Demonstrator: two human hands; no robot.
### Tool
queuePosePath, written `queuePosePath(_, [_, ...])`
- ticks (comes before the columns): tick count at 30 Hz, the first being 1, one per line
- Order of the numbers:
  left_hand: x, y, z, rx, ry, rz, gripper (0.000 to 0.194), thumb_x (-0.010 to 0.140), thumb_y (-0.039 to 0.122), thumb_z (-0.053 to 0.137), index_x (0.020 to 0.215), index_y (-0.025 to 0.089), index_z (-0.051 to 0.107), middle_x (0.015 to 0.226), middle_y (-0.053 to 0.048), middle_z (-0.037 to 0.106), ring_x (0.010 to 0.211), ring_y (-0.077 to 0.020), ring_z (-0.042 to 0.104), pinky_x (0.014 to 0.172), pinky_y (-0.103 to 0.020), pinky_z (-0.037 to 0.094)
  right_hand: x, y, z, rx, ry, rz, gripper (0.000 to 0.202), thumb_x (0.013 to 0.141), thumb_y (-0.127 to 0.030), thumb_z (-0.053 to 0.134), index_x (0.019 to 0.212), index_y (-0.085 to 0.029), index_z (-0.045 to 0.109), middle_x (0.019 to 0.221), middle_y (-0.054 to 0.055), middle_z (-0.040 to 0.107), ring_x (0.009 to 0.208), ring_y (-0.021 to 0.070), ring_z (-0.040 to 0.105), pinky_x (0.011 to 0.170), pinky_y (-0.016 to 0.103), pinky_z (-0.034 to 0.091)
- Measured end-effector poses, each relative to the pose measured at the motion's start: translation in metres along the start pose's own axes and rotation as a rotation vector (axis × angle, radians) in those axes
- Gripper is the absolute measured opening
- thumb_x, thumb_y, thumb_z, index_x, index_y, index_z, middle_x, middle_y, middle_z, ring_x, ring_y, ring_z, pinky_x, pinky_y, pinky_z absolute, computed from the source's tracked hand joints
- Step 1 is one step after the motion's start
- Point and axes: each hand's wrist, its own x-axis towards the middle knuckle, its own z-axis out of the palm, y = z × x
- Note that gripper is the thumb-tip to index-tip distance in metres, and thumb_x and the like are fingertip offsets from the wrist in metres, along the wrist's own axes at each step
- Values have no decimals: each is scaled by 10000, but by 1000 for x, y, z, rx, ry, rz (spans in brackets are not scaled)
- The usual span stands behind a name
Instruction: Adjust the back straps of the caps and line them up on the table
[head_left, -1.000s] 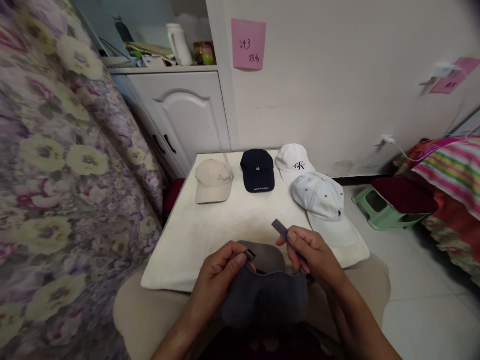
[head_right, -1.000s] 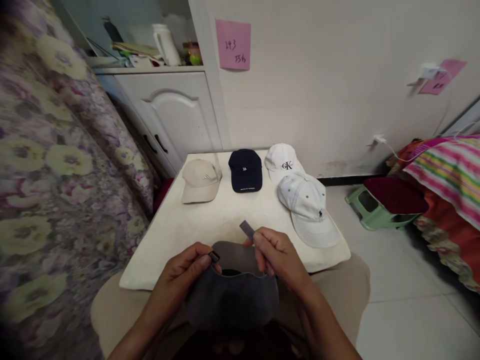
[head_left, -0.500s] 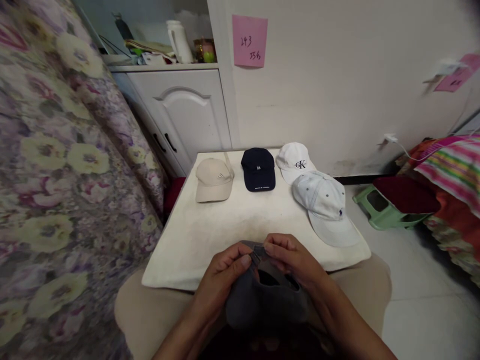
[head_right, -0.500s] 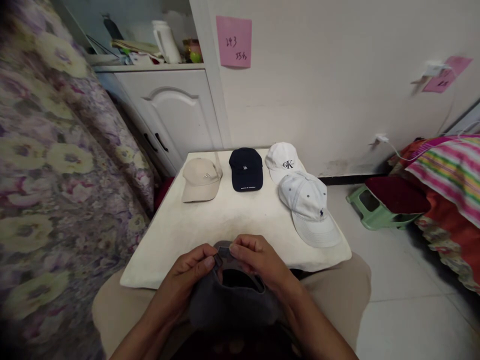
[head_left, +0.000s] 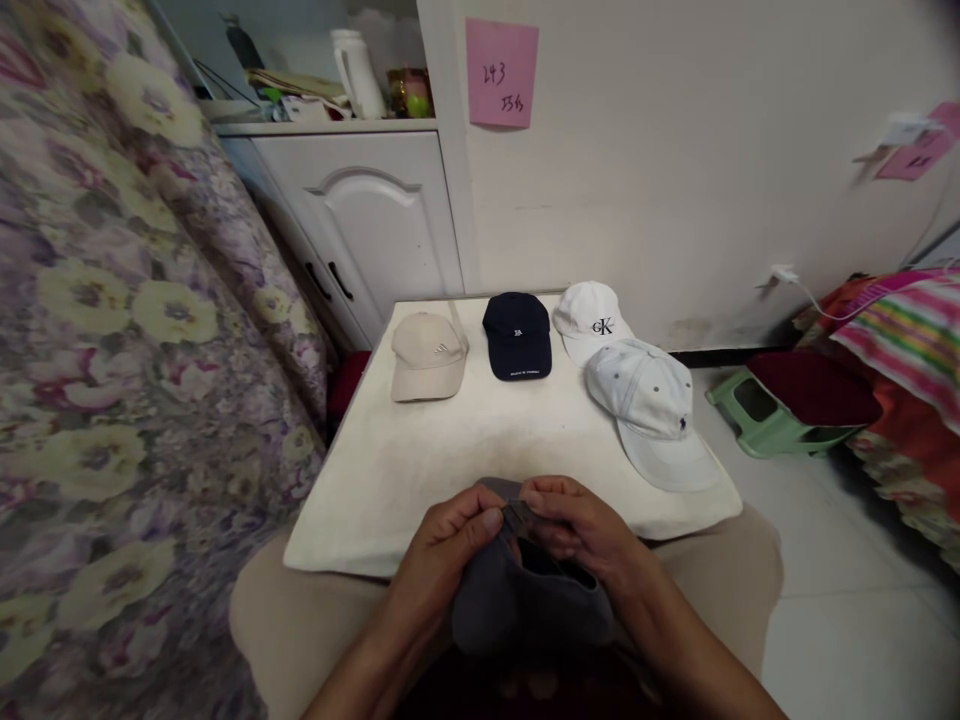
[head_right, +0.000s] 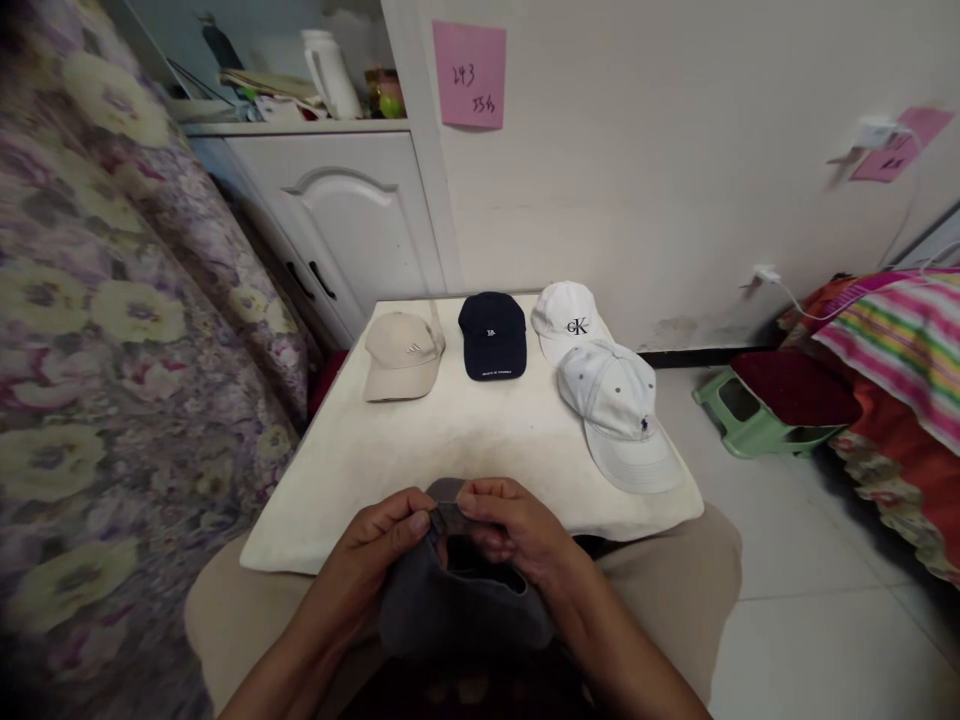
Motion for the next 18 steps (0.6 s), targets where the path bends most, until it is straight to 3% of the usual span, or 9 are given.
queuePosePath(7, [1,-3,-2,6,-15,-28,253,840,373,725,766,137,670,646,-24,674,547,-102,540,529,-195,358,3,3,-11,-30,-96,0,309,792,-401,764,712,-156,594,434,-106,397,354,22,183,352,188,108])
queuePosePath(18, [2,-5,-2,24,-60,-87,278,837,387,718,730,140,647,626,-43,674,533,-118,537,529,-216,335,6,-5,-33,-301,-214,-83,230,844,-352,743,807,-135,676,529,-80,458,432,42,308,408,181,221])
